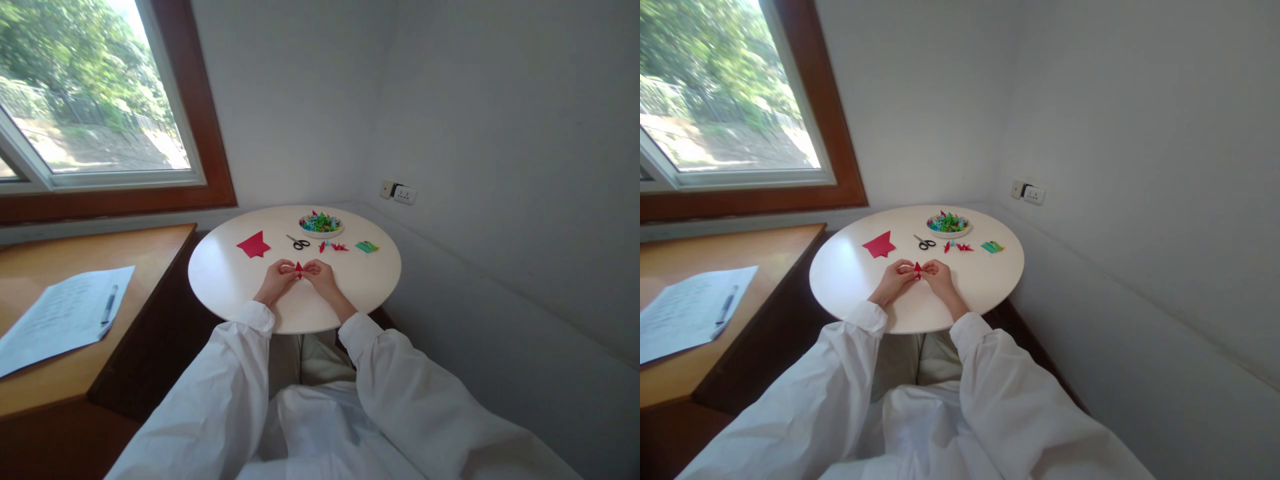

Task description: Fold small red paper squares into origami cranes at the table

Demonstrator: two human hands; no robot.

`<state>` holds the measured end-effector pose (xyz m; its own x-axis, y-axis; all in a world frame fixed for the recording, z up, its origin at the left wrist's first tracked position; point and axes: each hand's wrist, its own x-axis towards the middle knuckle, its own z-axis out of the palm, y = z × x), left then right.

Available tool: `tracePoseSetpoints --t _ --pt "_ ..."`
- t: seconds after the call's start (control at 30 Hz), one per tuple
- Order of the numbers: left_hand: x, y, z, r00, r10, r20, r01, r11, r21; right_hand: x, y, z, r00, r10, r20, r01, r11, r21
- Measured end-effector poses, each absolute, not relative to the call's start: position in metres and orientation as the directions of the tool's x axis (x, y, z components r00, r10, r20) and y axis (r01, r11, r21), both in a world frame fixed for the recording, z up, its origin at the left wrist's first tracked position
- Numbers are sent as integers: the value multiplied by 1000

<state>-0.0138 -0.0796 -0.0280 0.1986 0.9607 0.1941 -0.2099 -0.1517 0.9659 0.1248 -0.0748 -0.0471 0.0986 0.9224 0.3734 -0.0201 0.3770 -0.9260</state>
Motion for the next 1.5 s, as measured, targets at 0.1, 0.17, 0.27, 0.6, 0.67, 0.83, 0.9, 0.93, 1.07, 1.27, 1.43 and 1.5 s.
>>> tracePoseSetpoints --t 0.1,0.17,0.27,0.6,0.67,0.83,0.9,0.93,1.07,1.27,1.43,1.5 --pt "-13 -80 -28 193 960 204 -199 -165 966 125 -76 -46 95 924 370 -24 374 -927" --pt "-13 -80 -28 187 958 218 -187 -183 965 125 -77 -46 94 925 369 -27 372 -928" --pt "-13 -78 -30 180 954 241 -172 -210 962 125 -77 -45 94 926 365 -29 369 -929" --pt "-14 -78 -27 191 936 296 -186 -261 947 125 -75 -46 89 926 367 -38 371 -928" --pt "-14 -78 -26 187 935 303 -182 -270 946 125 -75 -46 90 927 364 -41 369 -929" --pt "-15 -80 -25 184 933 311 -168 -282 945 125 -76 -46 82 930 357 -44 362 -931" --pt "-15 -80 -24 183 933 311 -166 -282 945 125 -77 -45 77 930 360 -48 364 -930" --pt "-15 -80 -25 182 933 310 -166 -282 945 125 -78 -44 74 929 363 -51 367 -929" --pt "-15 -79 -26 184 936 300 -170 -271 948 125 -79 -42 64 927 371 -59 374 -926" --pt "-15 -79 -26 185 939 290 -167 -260 951 124 -77 -44 70 929 363 -37 366 -930" --pt "-15 -78 -25 174 946 275 -143 -252 957 124 -76 -47 64 933 354 -19 356 -934" --pt "-15 -78 -26 183 948 260 -135 -238 962 125 -75 -48 65 933 355 -9 356 -934"
